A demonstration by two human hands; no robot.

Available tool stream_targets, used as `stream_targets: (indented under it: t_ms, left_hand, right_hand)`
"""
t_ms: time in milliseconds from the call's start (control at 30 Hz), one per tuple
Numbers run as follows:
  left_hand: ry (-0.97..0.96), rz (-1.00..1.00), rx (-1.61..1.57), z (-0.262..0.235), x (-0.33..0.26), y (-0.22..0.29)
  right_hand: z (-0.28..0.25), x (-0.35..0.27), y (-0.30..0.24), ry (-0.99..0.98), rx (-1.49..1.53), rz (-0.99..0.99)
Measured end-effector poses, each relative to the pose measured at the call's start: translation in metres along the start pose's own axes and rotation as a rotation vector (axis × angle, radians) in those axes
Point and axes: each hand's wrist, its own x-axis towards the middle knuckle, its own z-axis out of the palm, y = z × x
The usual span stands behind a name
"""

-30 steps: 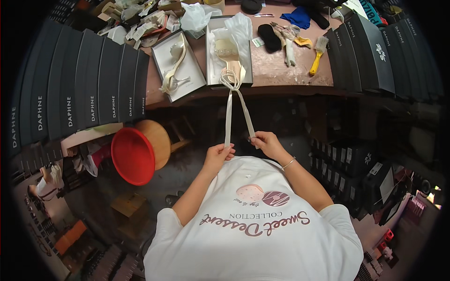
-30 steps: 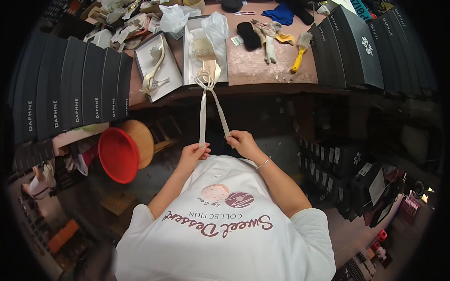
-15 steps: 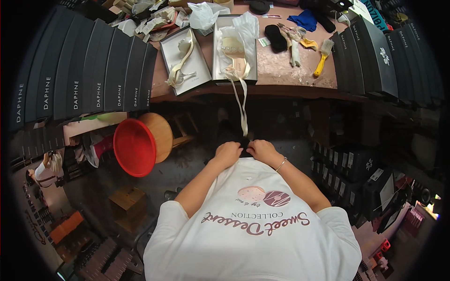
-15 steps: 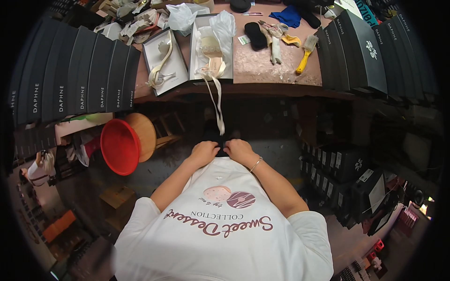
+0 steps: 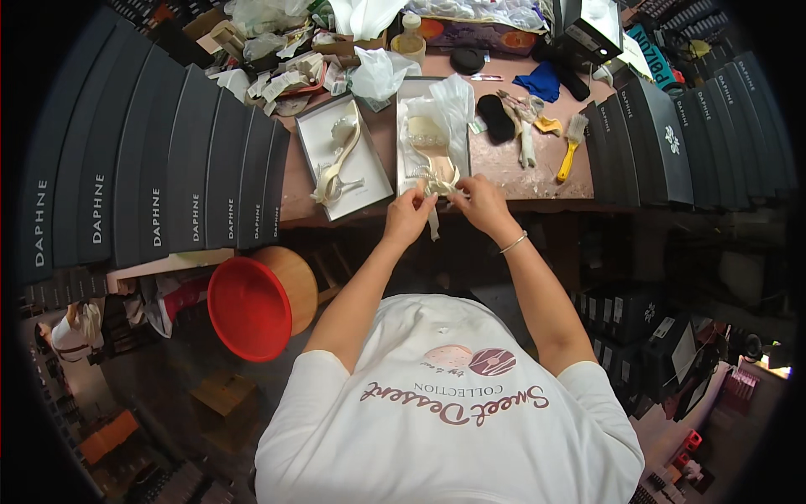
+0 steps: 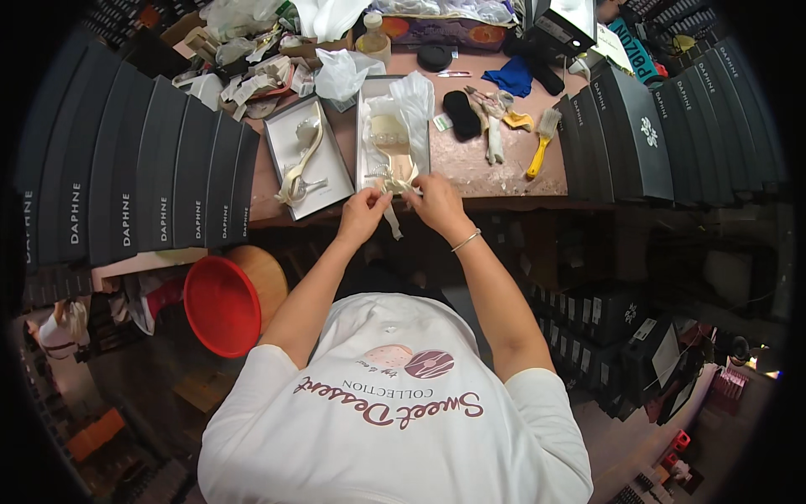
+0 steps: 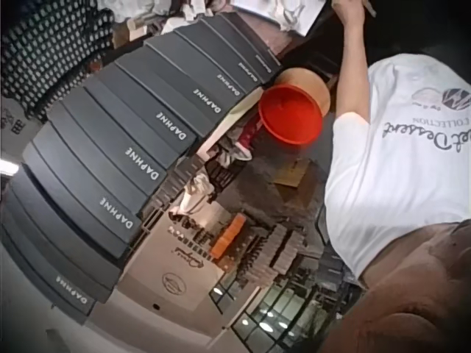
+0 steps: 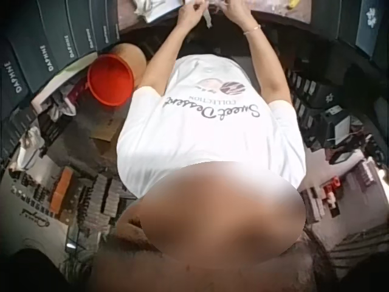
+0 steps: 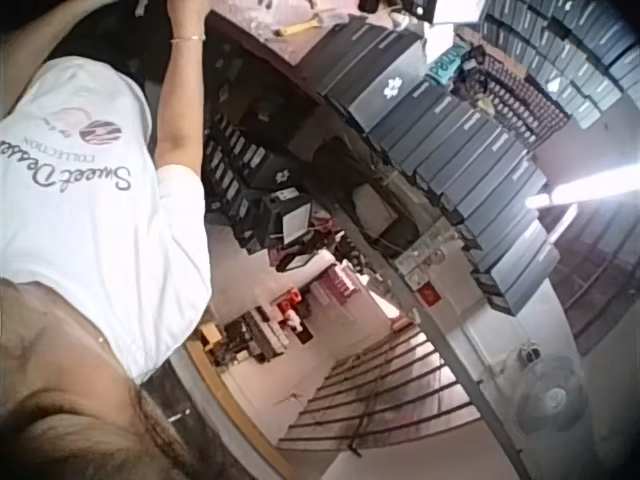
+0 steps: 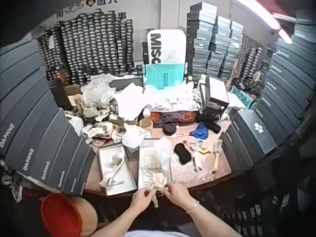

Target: Wrapping high-heeled shoes in protective paper and foam inserts before placing them into a shoe box.

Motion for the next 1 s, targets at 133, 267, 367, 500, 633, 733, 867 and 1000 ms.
stream_targets:
  t_ms: [133,267,367,500,633,733,867,1000]
  left_hand:
    - [-0.232,-0.361,-0.657,0.009,0.007,-0.032]
    - [-0.432,-0.470,-0.995,-0.004,0.003,-0.042]
    - [-0.550,-0.497,-1.124,-0.012,-0.001,-0.044]
    - [-0.674,-0.574,-1.264,-0.024,-0.011,-0.028]
    - [-0.626,-0.676,-1.359,-0.026,-0.020,-0.019]
    - [-0.510,-0.758,-1.302,-0.024,-0.020,-0.032]
    - [-0.467,-0.399,-0.573,-0.034,-0.013,-0.008]
    - [-0.229,0.199,0.002,-0.033,-0.010,-0.001]
  right_hand:
    - [0.016,0.002,0.003,-0.147,0.507,0.319]
    - [0.023,-0.014,-0.005,-0.164,0.774,0.536]
    - [0.024,-0.022,-0.011,-0.192,0.918,0.649]
    - [0.028,-0.030,-0.015,-0.238,1.099,0.742]
    - [0.034,-0.044,-0.023,-0.215,1.152,0.797]
    - [0.030,-0.049,-0.027,-0.204,1.115,0.789]
    - [0.020,-0.051,-0.018,-0.237,1.069,0.701]
    - [0.012,-0.040,-0.023,-0.291,1.074,0.656]
